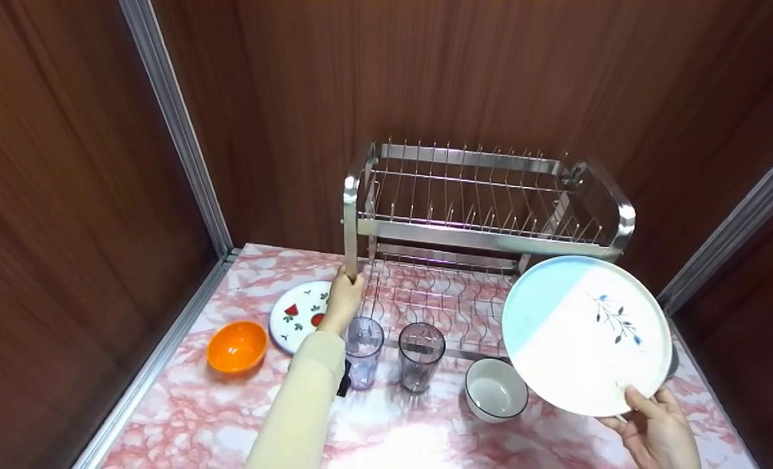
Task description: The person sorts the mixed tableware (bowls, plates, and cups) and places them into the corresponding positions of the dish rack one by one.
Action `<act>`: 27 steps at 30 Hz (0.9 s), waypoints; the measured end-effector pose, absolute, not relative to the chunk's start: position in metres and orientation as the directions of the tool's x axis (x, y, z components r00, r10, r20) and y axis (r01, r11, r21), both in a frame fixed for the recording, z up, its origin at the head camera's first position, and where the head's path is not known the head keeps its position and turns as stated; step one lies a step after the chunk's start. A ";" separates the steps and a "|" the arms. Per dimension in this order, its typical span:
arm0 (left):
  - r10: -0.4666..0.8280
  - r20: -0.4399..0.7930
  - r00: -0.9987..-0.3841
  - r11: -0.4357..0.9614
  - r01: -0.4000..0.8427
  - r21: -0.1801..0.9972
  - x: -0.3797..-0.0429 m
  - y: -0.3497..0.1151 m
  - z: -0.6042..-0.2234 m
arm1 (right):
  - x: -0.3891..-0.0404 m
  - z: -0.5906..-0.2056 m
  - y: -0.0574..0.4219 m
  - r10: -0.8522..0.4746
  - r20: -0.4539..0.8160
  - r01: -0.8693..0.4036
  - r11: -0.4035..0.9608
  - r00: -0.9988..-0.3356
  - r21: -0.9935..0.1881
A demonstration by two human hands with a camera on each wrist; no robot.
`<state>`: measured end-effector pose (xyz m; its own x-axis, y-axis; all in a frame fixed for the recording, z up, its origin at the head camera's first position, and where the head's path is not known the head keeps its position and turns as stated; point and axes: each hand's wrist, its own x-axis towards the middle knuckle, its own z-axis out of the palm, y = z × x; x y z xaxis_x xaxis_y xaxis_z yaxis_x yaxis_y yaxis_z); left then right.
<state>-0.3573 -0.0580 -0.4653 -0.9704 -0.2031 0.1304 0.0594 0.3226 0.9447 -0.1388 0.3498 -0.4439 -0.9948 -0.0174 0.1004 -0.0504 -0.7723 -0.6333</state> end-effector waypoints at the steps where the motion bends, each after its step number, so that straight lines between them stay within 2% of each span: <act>1: -0.207 0.131 -0.969 0.325 0.058 0.944 -0.357 -0.058 -0.465 | -0.139 -0.443 0.349 -0.019 0.111 -0.056 -0.773 -0.994 -0.632; 7: -0.209 0.129 -0.969 0.335 0.053 0.941 -0.358 -0.058 -0.465 | -0.144 -0.434 0.344 -0.023 0.155 -0.082 -0.768 -0.988 -0.635; 15: -0.208 0.124 -0.970 0.290 0.060 0.955 -0.357 -0.057 -0.466 | -0.151 -0.411 0.339 0.029 0.124 -0.107 -0.718 -0.992 -0.688; 22: -0.211 0.127 -0.969 0.299 0.059 0.952 -0.356 -0.057 -0.466 | -0.161 -0.388 0.340 -0.011 0.243 -0.149 -0.762 -0.970 -0.630; 27: -0.215 0.136 -0.967 0.304 0.066 0.950 -0.356 -0.056 -0.465 | -0.167 -0.372 0.344 0.016 0.206 -0.152 -0.728 -0.978 -0.669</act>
<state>-0.3557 -0.0564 -0.4654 -0.9670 -0.2152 0.1362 0.0662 0.3038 0.9504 -0.1673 0.3439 -0.3716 -0.9785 0.0158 0.2058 -0.1524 -0.7275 -0.6689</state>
